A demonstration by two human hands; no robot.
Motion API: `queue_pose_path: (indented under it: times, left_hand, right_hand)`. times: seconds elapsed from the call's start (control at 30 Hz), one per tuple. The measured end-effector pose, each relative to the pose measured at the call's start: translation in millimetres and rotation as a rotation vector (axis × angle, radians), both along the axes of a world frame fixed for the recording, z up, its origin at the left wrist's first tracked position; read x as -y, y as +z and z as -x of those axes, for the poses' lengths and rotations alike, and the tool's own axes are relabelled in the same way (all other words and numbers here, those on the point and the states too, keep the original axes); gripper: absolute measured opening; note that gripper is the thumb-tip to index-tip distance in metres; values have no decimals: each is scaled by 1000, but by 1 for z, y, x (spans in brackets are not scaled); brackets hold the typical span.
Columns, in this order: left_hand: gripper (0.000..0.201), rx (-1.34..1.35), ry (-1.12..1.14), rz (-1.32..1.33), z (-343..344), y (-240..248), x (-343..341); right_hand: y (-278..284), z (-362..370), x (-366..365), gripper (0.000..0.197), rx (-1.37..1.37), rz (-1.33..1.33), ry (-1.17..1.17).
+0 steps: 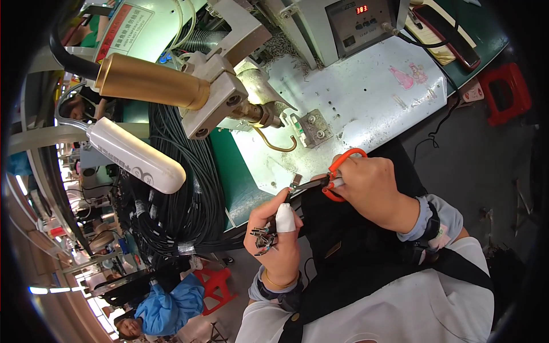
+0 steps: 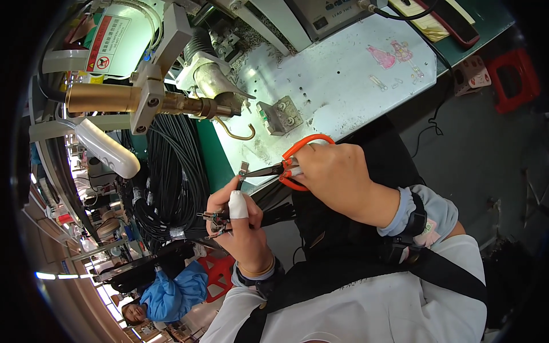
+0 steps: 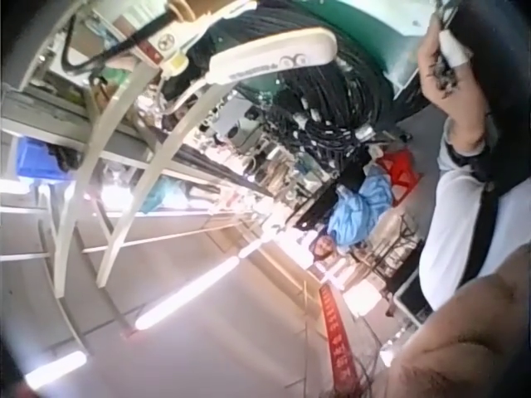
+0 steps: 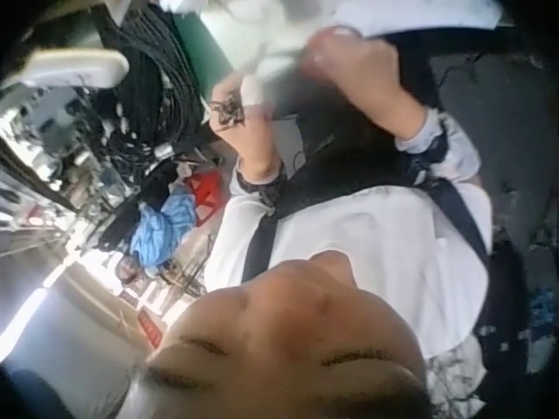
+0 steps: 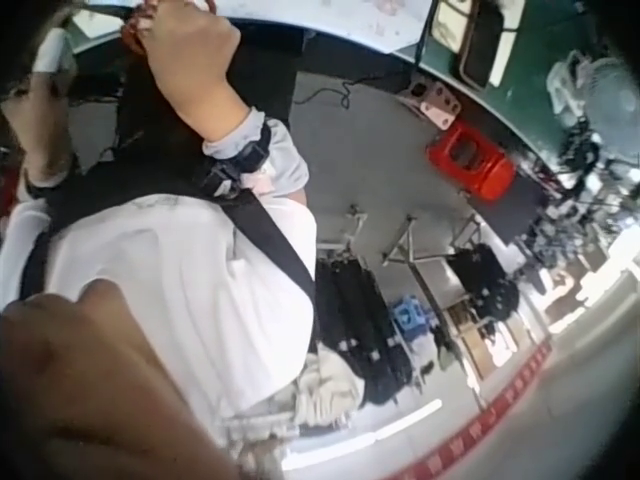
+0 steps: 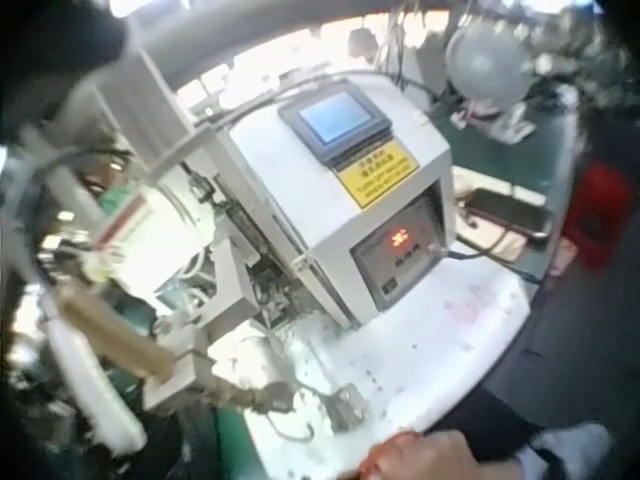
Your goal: The person picks up a bundle of wires and uses shears to trim the ends of individual wires one at a time. After trimming the ends, the person places the bundle back onto the table and reaches for another bundle.
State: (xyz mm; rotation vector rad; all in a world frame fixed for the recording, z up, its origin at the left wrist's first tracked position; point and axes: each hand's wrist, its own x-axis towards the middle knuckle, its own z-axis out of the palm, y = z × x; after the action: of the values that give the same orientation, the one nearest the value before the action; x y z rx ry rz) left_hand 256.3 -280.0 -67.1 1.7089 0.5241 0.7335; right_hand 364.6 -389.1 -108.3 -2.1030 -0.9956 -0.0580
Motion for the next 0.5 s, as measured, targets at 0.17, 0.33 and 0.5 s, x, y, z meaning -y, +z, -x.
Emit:
queue_pose_path:
  times: [0.17,0.33,0.5]
  left_hand:
    - [18,-31,-22,203,-2,11,0]
    - [18,-20,-108,317,-1,14,-2]
    - [20,-88,-92,229,-8,4,-4]
  right_hand:
    - [3,-2,1,16,-480,-242,62]
    - [33,-5,-6,9,-1085,-549,158]
    - [32,-7,-8,14,-1106,-556,238]
